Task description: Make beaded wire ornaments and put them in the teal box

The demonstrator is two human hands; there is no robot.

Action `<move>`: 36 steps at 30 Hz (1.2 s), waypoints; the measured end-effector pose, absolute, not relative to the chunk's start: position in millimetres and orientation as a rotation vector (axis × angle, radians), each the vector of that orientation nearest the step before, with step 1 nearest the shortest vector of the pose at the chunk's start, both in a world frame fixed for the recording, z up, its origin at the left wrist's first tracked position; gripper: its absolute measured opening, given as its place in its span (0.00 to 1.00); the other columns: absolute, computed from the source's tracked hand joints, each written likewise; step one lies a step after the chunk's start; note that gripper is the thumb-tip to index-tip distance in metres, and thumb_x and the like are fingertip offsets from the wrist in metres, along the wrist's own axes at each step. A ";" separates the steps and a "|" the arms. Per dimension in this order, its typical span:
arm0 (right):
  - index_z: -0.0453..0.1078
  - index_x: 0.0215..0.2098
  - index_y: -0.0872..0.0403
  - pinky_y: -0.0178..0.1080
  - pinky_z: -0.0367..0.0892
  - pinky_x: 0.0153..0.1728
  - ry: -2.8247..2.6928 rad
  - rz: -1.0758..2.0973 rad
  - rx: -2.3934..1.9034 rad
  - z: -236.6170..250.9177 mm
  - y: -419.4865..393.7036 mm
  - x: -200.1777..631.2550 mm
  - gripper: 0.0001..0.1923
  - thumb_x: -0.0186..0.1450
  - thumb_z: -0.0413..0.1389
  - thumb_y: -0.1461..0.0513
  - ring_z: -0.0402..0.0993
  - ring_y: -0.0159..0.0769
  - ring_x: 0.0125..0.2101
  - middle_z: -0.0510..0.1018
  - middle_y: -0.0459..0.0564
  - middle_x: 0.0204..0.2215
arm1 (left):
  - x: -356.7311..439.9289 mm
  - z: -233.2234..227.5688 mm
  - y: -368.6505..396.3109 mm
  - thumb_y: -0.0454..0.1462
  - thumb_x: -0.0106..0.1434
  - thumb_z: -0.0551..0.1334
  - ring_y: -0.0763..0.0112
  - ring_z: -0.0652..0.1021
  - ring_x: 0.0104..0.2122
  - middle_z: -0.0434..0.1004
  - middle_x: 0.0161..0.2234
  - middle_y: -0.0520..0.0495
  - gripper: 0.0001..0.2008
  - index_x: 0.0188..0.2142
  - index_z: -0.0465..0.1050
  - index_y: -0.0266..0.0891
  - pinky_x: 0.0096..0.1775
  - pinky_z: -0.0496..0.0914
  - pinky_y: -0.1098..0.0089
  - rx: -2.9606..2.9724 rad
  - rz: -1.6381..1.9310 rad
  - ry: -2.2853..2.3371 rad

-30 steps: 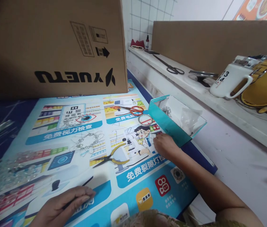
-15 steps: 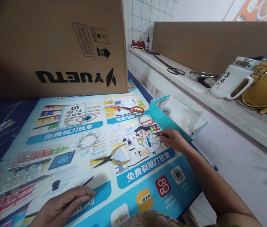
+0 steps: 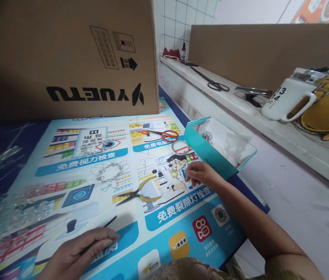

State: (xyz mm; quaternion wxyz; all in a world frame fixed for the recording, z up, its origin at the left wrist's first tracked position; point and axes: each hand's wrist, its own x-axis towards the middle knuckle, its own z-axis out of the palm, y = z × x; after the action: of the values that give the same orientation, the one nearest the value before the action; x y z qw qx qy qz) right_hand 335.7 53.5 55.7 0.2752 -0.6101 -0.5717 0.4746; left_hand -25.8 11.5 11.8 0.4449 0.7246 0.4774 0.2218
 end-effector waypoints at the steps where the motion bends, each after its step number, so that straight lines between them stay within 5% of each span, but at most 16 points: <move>1: 0.66 0.26 0.57 0.29 0.56 0.17 -1.557 1.255 -1.649 54.6 53.1 333.9 0.12 0.59 0.50 0.57 0.65 0.24 0.17 0.73 0.45 0.20 | -24.4 12.4 10.3 0.46 0.55 0.59 0.68 0.77 0.34 0.79 0.33 0.53 0.11 0.31 0.76 0.45 0.35 0.71 0.78 1.731 0.577 1.213; 7: 0.66 0.29 0.55 0.30 0.57 0.21 -1.954 1.048 -1.667 63.9 44.6 294.3 0.07 0.60 0.49 0.60 0.66 0.26 0.21 0.73 0.45 0.23 | -14.3 19.2 13.2 0.44 0.57 0.58 0.70 0.75 0.30 0.78 0.27 0.49 0.11 0.30 0.72 0.38 0.34 0.69 0.74 1.233 0.578 1.139; 16: 0.66 0.28 0.54 0.31 0.49 0.23 -2.710 0.744 -1.226 70.6 45.9 187.4 0.06 0.59 0.48 0.62 0.65 0.29 0.23 0.73 0.46 0.23 | -12.6 21.5 10.6 0.40 0.59 0.59 0.71 0.76 0.29 0.78 0.31 0.44 0.09 0.31 0.69 0.34 0.31 0.67 0.72 0.936 0.661 0.913; 31: 0.64 0.26 0.56 0.27 0.52 0.21 -2.510 1.360 -1.031 64.7 62.0 182.0 0.02 0.54 0.50 0.67 0.61 0.23 0.21 0.67 0.40 0.20 | -18.8 13.0 14.7 0.42 0.59 0.58 0.76 0.68 0.22 0.72 0.25 0.49 0.11 0.32 0.69 0.35 0.25 0.63 0.74 0.970 0.674 0.990; 36: 0.65 0.27 0.56 0.26 0.54 0.21 -2.418 1.539 -0.981 59.4 64.2 183.1 0.03 0.55 0.50 0.67 0.60 0.22 0.21 0.66 0.40 0.20 | -20.2 16.0 15.8 0.42 0.59 0.58 0.76 0.68 0.24 0.72 0.30 0.48 0.11 0.33 0.69 0.35 0.26 0.64 0.74 0.996 0.694 1.048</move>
State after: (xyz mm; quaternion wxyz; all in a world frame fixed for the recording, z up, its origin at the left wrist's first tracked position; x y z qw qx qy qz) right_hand 183.1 64.2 59.4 0.0561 -0.3232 -0.7970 0.5071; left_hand -20.2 15.8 16.0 0.6952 0.4464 0.4698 0.3109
